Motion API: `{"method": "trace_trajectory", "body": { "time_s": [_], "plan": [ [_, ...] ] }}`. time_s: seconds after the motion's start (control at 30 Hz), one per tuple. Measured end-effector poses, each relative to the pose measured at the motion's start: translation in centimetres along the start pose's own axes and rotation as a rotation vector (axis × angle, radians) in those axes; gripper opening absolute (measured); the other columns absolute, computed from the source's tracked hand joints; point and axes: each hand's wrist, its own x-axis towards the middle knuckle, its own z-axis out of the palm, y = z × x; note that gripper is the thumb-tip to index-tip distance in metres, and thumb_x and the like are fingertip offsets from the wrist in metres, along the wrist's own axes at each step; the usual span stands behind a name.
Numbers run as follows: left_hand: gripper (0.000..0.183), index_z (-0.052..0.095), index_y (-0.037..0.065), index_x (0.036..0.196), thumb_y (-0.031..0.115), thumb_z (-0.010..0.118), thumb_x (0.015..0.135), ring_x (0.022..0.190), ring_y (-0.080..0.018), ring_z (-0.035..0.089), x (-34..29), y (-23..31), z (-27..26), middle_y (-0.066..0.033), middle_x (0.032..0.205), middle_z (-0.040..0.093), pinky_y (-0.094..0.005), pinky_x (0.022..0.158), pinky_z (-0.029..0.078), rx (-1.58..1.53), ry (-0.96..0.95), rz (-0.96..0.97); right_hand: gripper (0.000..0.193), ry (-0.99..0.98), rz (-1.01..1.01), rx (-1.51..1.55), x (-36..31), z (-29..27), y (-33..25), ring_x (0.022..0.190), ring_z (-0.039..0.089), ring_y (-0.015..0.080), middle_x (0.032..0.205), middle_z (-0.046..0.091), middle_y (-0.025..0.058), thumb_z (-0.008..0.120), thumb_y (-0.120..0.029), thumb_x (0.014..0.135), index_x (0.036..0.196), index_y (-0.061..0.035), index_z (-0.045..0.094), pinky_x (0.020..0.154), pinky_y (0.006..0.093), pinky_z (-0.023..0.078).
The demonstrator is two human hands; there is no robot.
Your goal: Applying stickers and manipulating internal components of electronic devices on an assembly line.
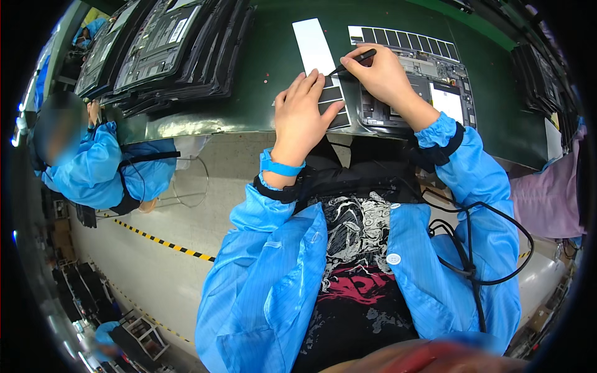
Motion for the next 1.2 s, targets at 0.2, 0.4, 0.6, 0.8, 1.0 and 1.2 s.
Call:
{"method": "trace_trajectory", "body": {
  "time_s": [0.2,0.4,0.6,0.8,1.0,1.2],
  "plan": [
    [0.053,0.058,0.006,0.12,0.04,0.066,0.08,0.123,-0.0274,0.047,-0.2,-0.3,0.4,-0.0089,0.128,0.055,-0.0425,0.098,0.035,0.014,0.041,0.011,0.024,-0.005,-0.055,0.012,0.1,0.7,0.9,0.073,0.066,0.0234,0.081,0.069,0.0114,0.067,-0.024,0.077,0.089,-0.0038,0.072,0.07,0.0319,0.051],
    [0.053,0.058,0.007,0.12,0.041,0.065,0.08,0.123,-0.0269,0.047,-0.3,-0.4,0.5,-0.0082,0.128,0.055,-0.0428,0.097,0.036,0.034,0.066,0.019,0.023,-0.096,-0.047,0.182,0.2,0.1,0.8,0.077,0.064,0.0168,0.087,0.069,0.0103,0.067,-0.021,0.081,0.093,-0.0023,0.072,0.073,0.0284,0.05],
    [0.051,0.058,0.007,0.119,0.039,0.065,0.08,0.121,-0.027,0.048,0.1,-0.3,0.5,-0.0086,0.128,0.054,-0.0431,0.095,0.037,0.06,0.047,0.037,0.021,-0.215,0.03,0.479,0.0,-2.6,0.9,0.087,0.061,0.0142,0.093,0.067,0.0074,0.066,-0.016,0.085,0.099,0.0004,0.068,0.081,0.0267,0.046],
    [0.047,0.057,0.004,0.118,0.032,0.067,0.081,0.117,-0.0326,0.047,2.1,0.7,-2.3,-0.0142,0.126,0.052,-0.045,0.095,0.038,-0.005,-0.149,0.014,0.026,0.001,0.117,0.679,-2.8,-12.8,3.5,0.088,0.058,0.0103,0.1,0.066,0.0068,0.067,-0.017,0.085,0.105,0.0,0.066,0.076,0.0246,0.046],
    [0.046,0.05,0.002,0.123,0.024,0.063,0.086,0.093,-0.0271,0.062,7.9,9.3,-2.3,-0.0178,0.126,0.048,-0.0352,0.081,0.05,-0.577,-0.528,0.356,0.032,0.104,0.32,0.612,-2.9,-19.5,9.5,0.084,0.06,0.0105,0.102,0.064,0.0056,0.063,-0.025,0.089,0.112,-0.0023,0.063,0.072,0.0262,0.051],
    [0.063,0.04,0.003,0.133,0.034,0.062,0.083,0.11,-0.0372,0.055,11.3,13.5,4.2,-0.0267,0.14,0.033,-0.0395,0.092,0.046,-0.426,-0.673,0.453,0.031,0.056,0.345,0.638,-2.1,-19.2,12.4,0.067,0.059,0.0071,0.09,0.064,0.0038,0.062,-0.025,0.09,0.111,-0.0022,0.063,0.06,0.0211,0.052]
  ]
}}
